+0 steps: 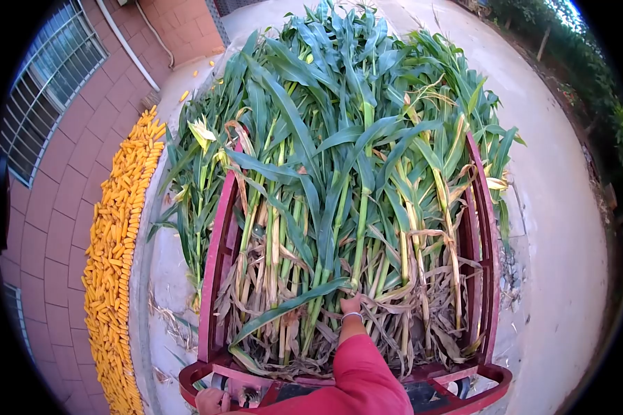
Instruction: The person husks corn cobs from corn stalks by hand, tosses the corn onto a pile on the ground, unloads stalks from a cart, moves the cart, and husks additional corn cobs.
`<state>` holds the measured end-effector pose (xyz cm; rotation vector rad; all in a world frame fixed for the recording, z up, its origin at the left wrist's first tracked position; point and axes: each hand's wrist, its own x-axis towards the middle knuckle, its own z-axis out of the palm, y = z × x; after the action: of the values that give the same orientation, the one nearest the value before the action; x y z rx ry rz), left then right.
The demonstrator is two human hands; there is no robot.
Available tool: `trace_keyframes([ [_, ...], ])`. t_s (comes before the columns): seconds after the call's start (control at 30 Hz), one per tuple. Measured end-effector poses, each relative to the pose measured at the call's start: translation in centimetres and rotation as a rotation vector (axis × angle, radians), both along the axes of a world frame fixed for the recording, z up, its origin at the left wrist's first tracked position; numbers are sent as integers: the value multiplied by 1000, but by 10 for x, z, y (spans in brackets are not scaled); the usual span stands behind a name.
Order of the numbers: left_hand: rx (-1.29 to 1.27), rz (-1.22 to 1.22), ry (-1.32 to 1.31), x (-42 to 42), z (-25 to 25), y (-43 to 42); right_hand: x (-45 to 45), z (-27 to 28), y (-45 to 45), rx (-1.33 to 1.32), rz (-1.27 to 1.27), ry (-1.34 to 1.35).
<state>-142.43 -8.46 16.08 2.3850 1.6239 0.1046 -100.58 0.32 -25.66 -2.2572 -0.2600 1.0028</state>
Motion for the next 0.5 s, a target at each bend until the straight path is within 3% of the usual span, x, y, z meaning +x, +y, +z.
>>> trace_keyframes([
  [0.17,28,-18,-88,6,12,5,0,5,-5,62,97,28],
  [0.2,-27,-17,-99,5,14,4,-3,24,-8,65,96,21],
  [0.27,-109,-15,-113,0,18,0,-5,69,-10,312,-46,322],
  [0.3,-118,-17,-111,0,17,1,-9,72,-10,418,81,133],
  [0.33,-125,-23,-109,-3,17,0,-7,78,-15,429,81,123],
  [0.37,-129,-24,-106,-4,16,-1,-6,85,-27,471,51,160],
  [0.4,-129,-29,-106,-7,16,-2,-7,128,-35,513,23,194],
  [0.43,-129,-29,-103,-9,14,-2,-4,146,-40,551,-91,359],
  [0.5,-121,-28,-101,-13,13,-5,1,166,-44,534,-75,265],
])
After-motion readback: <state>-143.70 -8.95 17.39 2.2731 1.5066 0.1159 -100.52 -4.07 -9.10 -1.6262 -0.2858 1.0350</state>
